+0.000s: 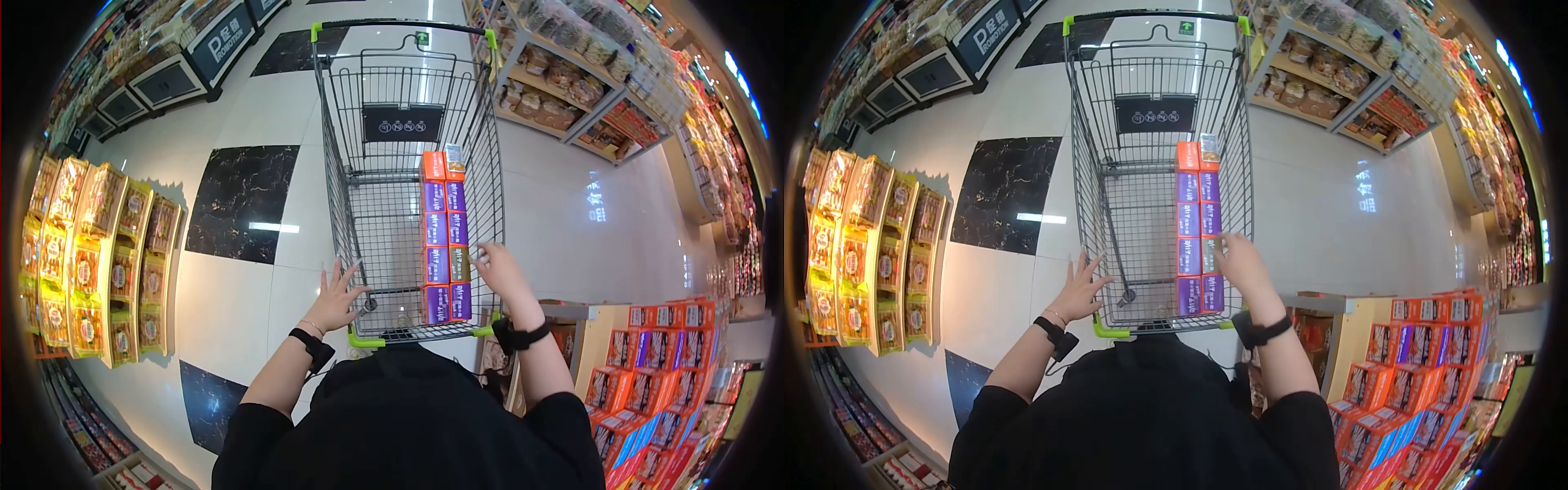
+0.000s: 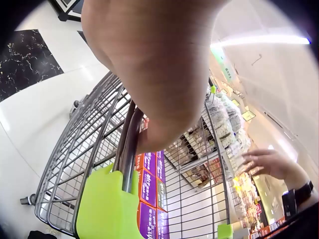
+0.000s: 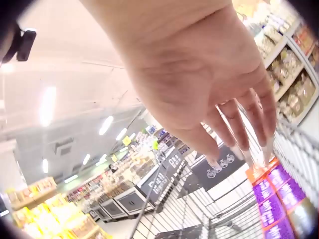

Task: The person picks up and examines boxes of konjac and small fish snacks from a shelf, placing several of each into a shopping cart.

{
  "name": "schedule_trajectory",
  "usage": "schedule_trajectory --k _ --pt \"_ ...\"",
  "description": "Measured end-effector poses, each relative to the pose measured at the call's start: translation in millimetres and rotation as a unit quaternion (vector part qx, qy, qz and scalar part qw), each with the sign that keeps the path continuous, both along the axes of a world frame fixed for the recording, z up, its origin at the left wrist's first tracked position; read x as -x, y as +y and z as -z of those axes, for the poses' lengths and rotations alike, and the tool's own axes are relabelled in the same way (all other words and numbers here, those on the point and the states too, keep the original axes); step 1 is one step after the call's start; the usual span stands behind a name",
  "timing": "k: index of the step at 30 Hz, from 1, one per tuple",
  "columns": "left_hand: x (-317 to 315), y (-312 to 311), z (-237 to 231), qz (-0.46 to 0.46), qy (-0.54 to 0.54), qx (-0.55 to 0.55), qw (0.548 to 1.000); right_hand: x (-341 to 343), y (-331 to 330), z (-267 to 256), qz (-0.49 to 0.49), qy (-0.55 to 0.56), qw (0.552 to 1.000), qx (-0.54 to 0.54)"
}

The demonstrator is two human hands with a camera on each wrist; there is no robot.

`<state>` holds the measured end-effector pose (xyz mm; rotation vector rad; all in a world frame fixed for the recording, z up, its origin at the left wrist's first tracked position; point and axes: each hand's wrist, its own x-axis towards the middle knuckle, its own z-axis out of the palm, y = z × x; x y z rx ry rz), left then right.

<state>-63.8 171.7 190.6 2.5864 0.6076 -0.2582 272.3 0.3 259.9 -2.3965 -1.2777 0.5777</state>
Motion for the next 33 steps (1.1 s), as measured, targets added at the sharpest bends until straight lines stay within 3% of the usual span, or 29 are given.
schedule_trajectory --k 1,2,4,6,7,9,13,15,17,19,23,28,30,31,33 --pt "-4 2 4 0.005 -0.005 -0.004 1.000 -8 25 -1 0.000 0.082 0.996 -0.045" --pt "-8 3 7 0.008 -0.010 -0.008 1.000 -15 46 11 -0.006 0.086 0.995 -0.042" --pt "-17 4 7 -0.002 0.004 -0.006 1.000 -28 85 71 0.011 0.158 0.987 -0.001" --pt "-27 8 4 -0.007 0.015 -0.003 1.000 -39 96 170 0.019 0.059 0.997 0.043" --pt "-33 9 1 -0.017 0.022 0.012 1.000 -39 94 176 0.018 0.058 0.997 0.047" --pt "-42 10 -2 -0.030 0.032 0.032 0.999 -24 94 183 0.065 0.021 0.978 0.195" --pt "-52 17 0 -0.043 0.039 0.039 0.998 1 95 197 0.144 0.008 0.971 0.188" --pt "-56 21 2 -0.052 0.042 0.045 0.997 7 102 210 0.180 -0.096 0.967 0.156" --pt "-59 25 2 -0.049 0.036 0.039 0.997 5 111 221 0.186 -0.118 0.960 0.173" --pt "-63 28 5 -0.055 0.036 0.036 0.997 -3 115 225 0.130 -0.035 0.947 0.291" --pt "-68 36 3 -0.061 0.034 0.041 0.997 -8 122 233 0.115 -0.101 0.942 0.299" --pt "-71 44 7 -0.053 0.039 0.038 0.997 -19 136 201 0.109 0.006 0.957 0.270" --pt "-71 50 4 -0.041 0.053 0.031 0.997 -18 141 187 0.102 0.049 0.983 0.147" --pt "-71 52 0 -0.028 0.046 0.047 0.997 -21 145 168 0.107 0.047 0.983 0.138" --pt "-65 65 -3 -0.007 0.034 0.050 0.998 -34 152 115 -0.048 0.193 0.980 0.031"
